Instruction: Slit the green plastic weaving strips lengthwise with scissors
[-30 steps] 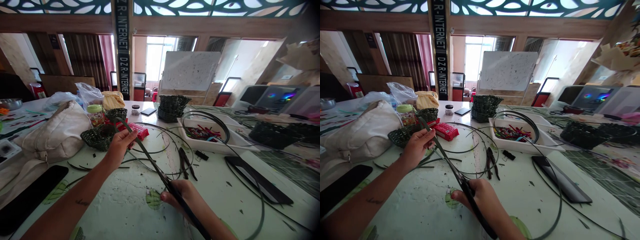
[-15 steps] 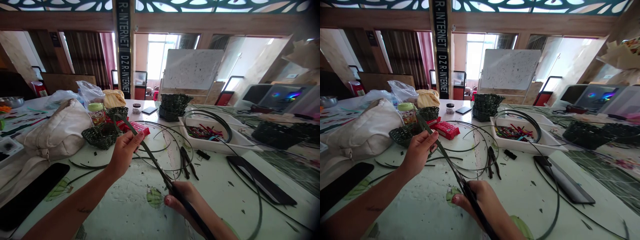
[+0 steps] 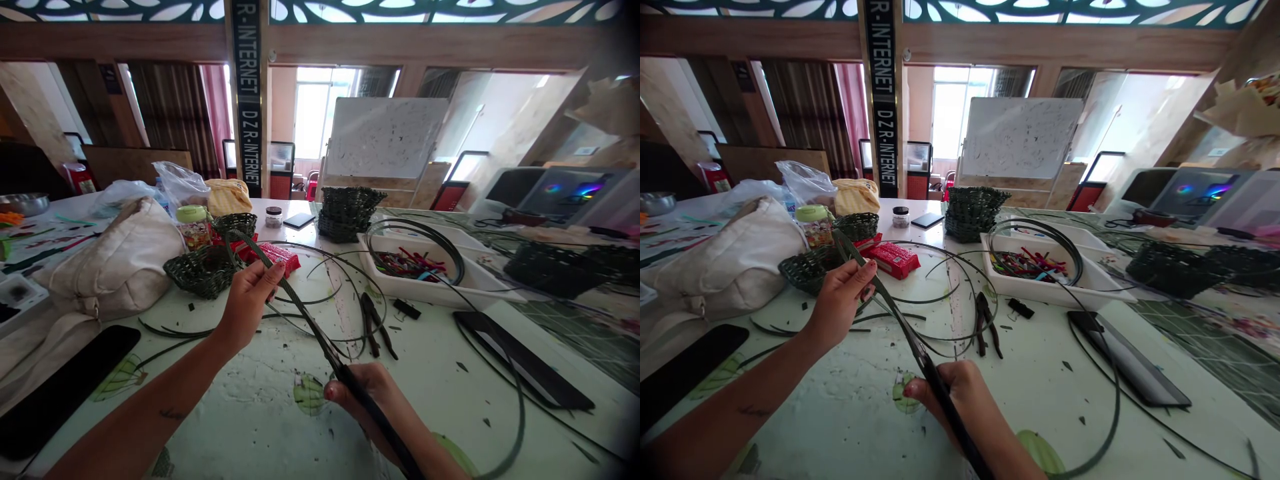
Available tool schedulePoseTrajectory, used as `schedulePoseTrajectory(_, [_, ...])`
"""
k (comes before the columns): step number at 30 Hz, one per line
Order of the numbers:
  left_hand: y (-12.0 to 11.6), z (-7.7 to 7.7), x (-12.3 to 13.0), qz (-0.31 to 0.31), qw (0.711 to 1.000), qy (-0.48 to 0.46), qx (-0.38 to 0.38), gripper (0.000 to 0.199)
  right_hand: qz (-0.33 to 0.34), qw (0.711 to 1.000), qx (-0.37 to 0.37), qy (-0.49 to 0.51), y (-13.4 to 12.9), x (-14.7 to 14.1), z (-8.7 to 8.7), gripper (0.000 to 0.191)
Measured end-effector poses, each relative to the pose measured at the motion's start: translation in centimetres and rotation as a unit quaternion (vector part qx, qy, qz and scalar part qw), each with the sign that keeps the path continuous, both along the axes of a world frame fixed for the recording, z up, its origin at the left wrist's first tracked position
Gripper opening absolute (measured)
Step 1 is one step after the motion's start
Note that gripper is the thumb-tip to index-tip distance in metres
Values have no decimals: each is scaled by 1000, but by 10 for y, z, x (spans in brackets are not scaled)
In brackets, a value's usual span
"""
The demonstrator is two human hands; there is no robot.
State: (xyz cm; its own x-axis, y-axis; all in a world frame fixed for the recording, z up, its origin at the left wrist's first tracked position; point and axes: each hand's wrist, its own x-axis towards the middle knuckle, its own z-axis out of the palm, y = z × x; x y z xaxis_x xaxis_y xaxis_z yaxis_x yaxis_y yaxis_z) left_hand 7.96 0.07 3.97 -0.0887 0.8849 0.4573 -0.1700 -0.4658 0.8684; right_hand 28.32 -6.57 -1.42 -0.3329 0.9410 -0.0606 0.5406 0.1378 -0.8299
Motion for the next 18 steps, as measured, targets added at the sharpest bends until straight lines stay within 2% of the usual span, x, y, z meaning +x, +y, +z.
schedulePoseTrajectory(9, [-6,-2,4,6,999,38,6,36,-1,1000,15,-14,6,2,-3,56])
schedulePoseTrajectory(18, [-25,1,16,-2,997,73,3,38,43,995,75,-45,1,2,14,57])
